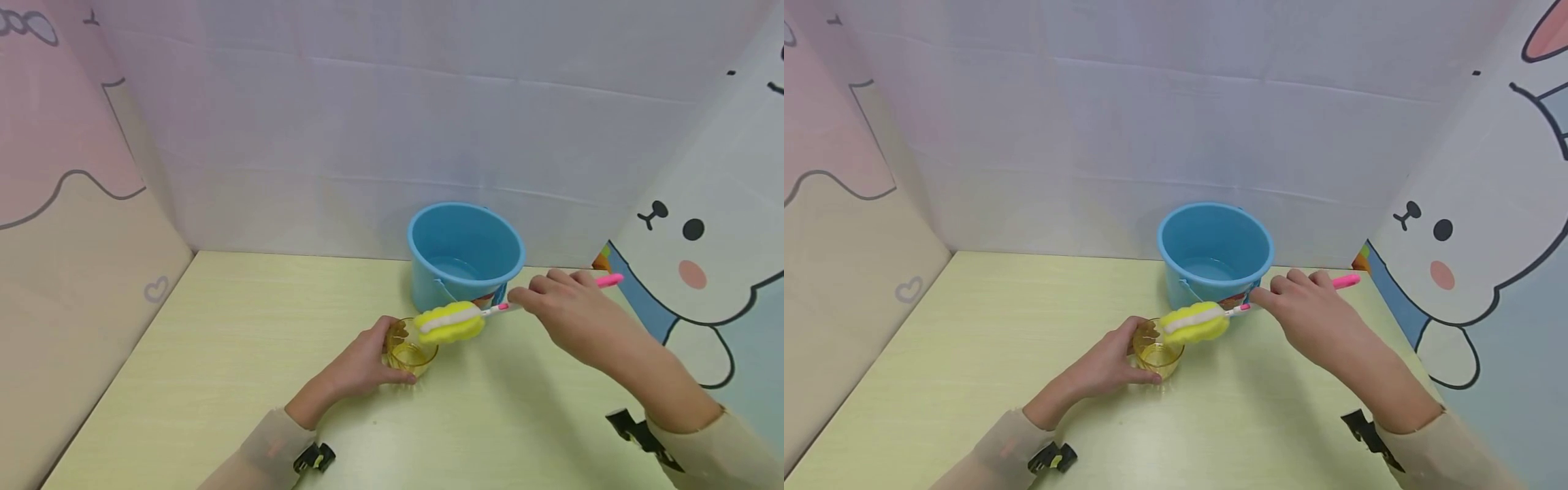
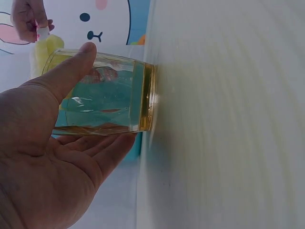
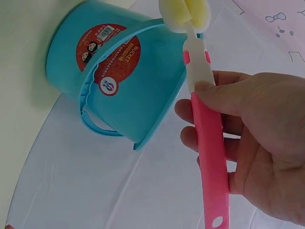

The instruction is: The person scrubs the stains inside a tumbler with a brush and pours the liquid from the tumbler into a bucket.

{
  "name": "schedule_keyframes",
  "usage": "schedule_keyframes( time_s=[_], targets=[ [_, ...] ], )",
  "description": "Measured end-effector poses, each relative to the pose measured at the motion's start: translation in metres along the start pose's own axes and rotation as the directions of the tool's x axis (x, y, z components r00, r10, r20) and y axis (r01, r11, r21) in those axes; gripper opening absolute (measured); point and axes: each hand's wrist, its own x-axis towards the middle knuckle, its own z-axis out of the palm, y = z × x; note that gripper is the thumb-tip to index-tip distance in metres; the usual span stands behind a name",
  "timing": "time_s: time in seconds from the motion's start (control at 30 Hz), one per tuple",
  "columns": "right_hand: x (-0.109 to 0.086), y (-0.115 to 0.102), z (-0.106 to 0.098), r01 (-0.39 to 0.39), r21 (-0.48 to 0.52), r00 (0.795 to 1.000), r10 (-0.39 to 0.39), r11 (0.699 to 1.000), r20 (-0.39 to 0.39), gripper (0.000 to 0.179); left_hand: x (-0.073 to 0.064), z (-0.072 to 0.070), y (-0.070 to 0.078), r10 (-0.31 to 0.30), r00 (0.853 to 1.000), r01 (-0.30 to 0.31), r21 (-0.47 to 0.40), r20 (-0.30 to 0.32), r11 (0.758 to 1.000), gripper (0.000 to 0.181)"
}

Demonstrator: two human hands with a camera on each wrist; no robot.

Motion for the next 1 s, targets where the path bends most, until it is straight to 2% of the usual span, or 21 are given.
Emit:
schedule_keyframes(
  time_s=[0.33, 1.0],
  targets=[
    [-0.003, 0.004, 0.009, -0.063, 0.109, 0.997, 0.059, 0.992, 0.045, 0.042, 0.000, 0.000, 0.000, -0.003, 1.000, 0.003, -0.009, 0.004, 1.000, 0.089],
    [-0.019, 0.020, 0.020, -0.097, 0.320, 0.995, 0.093, 0.942, 0.028, 0.034, 0.000, 0.001, 0.001, -0.012, 1.000, 0.012, 0.000, 0.000, 1.000, 0.090]
  ],
)
